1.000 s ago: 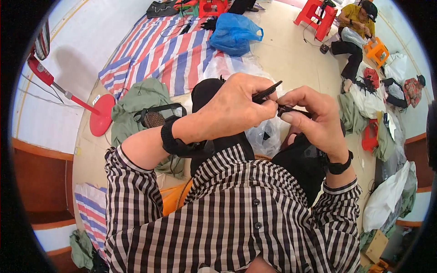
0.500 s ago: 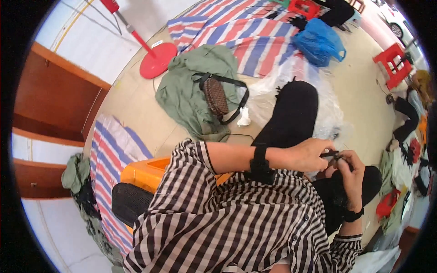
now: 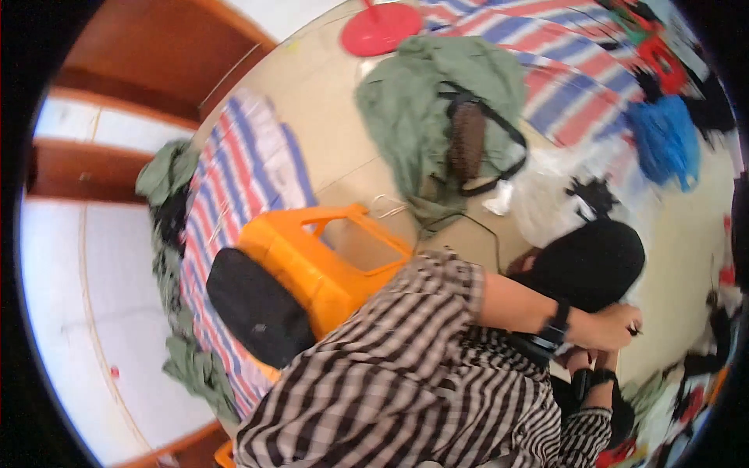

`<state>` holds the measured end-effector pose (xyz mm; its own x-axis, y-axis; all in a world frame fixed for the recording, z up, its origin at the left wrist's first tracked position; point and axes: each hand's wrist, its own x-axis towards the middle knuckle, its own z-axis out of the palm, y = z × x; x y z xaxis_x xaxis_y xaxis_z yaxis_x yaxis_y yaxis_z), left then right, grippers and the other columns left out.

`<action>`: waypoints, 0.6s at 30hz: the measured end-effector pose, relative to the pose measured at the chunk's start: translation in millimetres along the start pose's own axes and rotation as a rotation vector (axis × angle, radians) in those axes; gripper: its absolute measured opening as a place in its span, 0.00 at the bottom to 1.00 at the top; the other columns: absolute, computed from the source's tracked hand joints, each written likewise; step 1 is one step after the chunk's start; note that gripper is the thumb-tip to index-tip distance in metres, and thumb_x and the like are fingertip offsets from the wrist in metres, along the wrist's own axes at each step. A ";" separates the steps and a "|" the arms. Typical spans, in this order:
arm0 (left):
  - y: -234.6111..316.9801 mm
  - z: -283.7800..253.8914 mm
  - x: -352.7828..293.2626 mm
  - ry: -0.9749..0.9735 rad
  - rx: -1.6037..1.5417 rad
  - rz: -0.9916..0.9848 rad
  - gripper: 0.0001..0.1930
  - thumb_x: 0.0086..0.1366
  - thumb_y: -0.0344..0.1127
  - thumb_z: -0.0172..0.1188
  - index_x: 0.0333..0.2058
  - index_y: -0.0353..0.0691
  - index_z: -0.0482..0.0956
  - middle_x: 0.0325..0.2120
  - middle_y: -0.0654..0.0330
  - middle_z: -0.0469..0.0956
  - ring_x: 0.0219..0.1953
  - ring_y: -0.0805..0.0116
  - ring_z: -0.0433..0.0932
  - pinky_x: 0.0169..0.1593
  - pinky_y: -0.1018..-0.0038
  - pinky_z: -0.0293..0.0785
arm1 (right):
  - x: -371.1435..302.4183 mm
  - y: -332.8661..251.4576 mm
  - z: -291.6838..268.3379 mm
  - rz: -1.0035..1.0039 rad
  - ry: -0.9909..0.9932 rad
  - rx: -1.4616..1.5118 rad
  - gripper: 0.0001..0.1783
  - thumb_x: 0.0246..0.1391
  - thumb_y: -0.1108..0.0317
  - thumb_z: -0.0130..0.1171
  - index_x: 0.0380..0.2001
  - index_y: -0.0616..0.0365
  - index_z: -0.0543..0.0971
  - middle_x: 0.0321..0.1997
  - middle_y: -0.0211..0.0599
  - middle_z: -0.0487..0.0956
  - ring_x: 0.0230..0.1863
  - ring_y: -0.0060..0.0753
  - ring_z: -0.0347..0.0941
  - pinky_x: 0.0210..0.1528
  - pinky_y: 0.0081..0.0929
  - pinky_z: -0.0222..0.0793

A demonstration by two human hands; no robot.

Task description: Assembling small plastic and velcro strap components for shoes in a workshop setting.

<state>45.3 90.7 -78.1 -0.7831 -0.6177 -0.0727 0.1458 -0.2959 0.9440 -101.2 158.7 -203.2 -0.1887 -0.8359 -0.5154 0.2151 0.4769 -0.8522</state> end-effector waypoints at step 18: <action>59.5 -32.7 44.2 -0.109 -0.127 -0.242 0.08 0.51 0.25 0.50 0.29 0.28 0.76 0.26 0.51 0.78 0.19 0.65 0.77 0.19 0.74 0.72 | 2.5 -9.1 -54.5 -0.097 0.225 0.046 0.23 0.57 0.59 0.46 0.56 0.48 0.64 0.52 0.33 0.71 0.51 0.28 0.68 0.48 0.29 0.65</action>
<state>39.1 21.9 -35.7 -0.8637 -0.4382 -0.2492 0.0163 -0.5183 0.8550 -155.8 167.1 -201.6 -0.4182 -0.7931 -0.4428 0.2278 0.3803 -0.8964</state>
